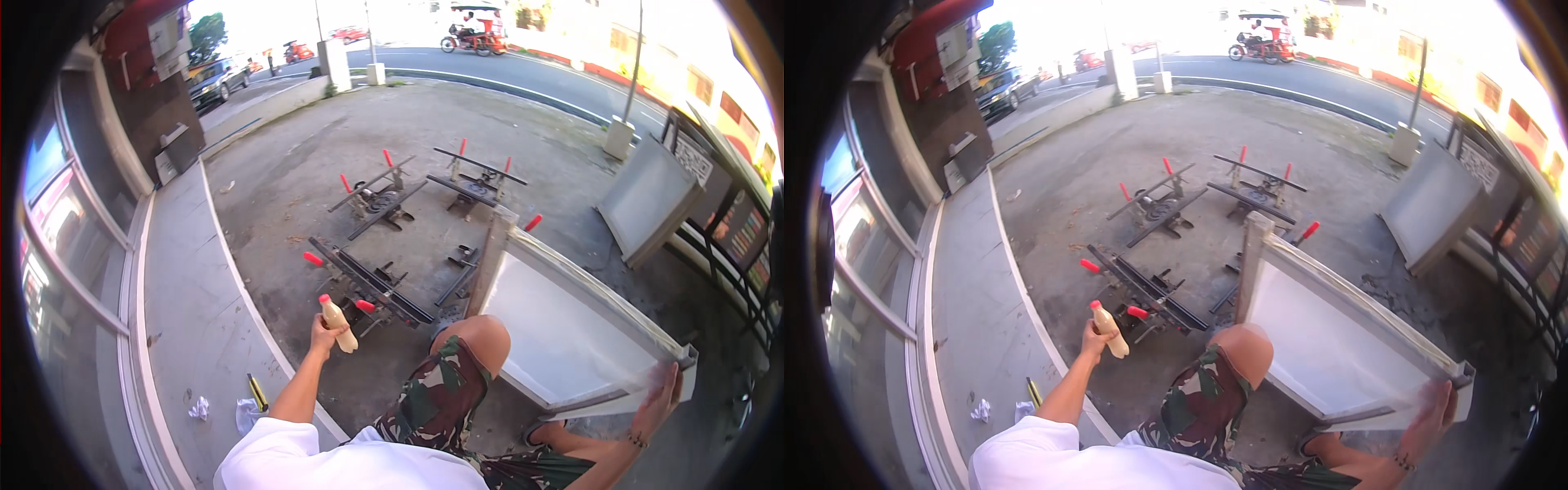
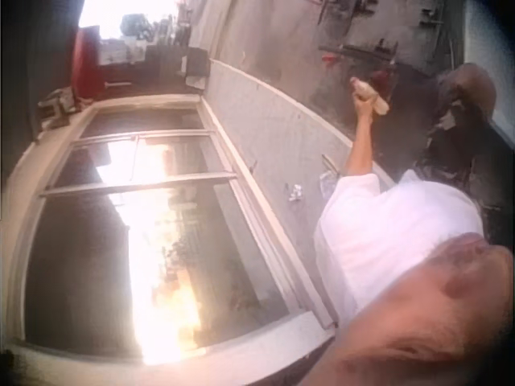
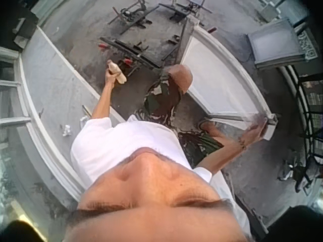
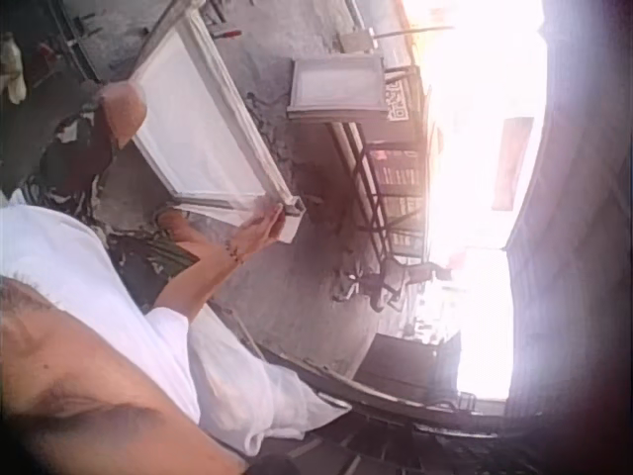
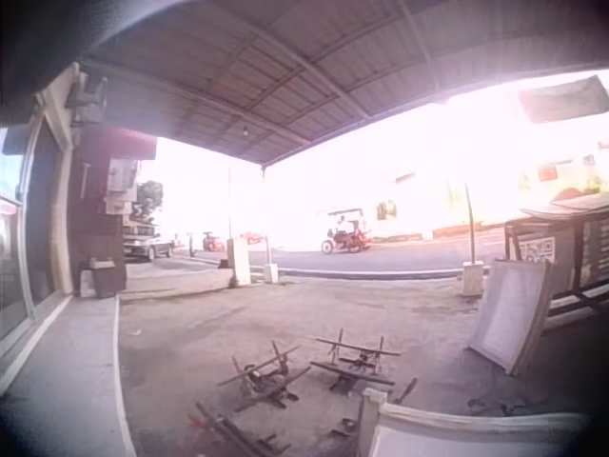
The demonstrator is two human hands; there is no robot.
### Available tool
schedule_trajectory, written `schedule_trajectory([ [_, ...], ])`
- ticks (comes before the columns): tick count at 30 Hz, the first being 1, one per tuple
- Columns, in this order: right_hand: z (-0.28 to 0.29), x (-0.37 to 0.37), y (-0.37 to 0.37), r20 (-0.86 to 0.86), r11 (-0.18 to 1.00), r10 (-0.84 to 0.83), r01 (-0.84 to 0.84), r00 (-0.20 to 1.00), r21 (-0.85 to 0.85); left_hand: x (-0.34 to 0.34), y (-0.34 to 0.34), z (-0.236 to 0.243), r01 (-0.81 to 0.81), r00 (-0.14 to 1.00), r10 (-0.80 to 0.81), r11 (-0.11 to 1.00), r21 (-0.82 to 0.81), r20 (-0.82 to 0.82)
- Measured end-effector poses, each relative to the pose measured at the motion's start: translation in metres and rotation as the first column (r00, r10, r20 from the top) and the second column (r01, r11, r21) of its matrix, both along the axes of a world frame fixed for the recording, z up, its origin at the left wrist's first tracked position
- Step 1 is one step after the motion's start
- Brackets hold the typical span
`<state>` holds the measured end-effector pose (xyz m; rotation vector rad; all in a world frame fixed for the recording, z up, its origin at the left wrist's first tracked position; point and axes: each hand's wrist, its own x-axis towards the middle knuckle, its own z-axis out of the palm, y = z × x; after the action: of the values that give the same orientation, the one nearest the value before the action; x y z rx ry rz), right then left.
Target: The person applies a liquid substance from a bottle onto the edges of a screen printing frame and smooths it using a scraper.
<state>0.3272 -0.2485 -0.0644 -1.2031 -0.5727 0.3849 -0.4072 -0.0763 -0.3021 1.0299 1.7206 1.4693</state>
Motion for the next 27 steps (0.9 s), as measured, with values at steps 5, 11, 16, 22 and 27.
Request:
schedule_trajectory([
  [5,0.039,-0.043,-0.003,0.106,0.98,-0.139,0.153,0.985,-0.131,0.017,-0.063,-0.084,-0.319,0.94,0.262,0.903,-0.288,-0.219],
  [11,0.037,-0.027,-0.007,0.574,0.955,-0.119,0.252,0.81,-0.158,0.017,-0.073,-0.122,-0.518,0.845,0.457,0.828,-0.214,-0.279],
  [16,0.044,-0.011,-0.018,0.866,0.912,0.003,0.354,0.499,-0.208,0.029,-0.079,-0.153,-0.447,0.884,0.343,0.822,-0.354,-0.318],
  [22,0.04,-0.013,-0.002,0.992,0.869,0.042,0.485,0.122,-0.096,0.011,-0.109,-0.133,-0.418,0.894,0.297,0.822,-0.387,-0.335],
  [27,0.043,-0.024,-0.019,0.949,0.845,0.002,0.507,0.315,-0.17,0.007,-0.119,-0.138,-0.403,0.913,0.297,0.763,-0.506,-0.28],
])
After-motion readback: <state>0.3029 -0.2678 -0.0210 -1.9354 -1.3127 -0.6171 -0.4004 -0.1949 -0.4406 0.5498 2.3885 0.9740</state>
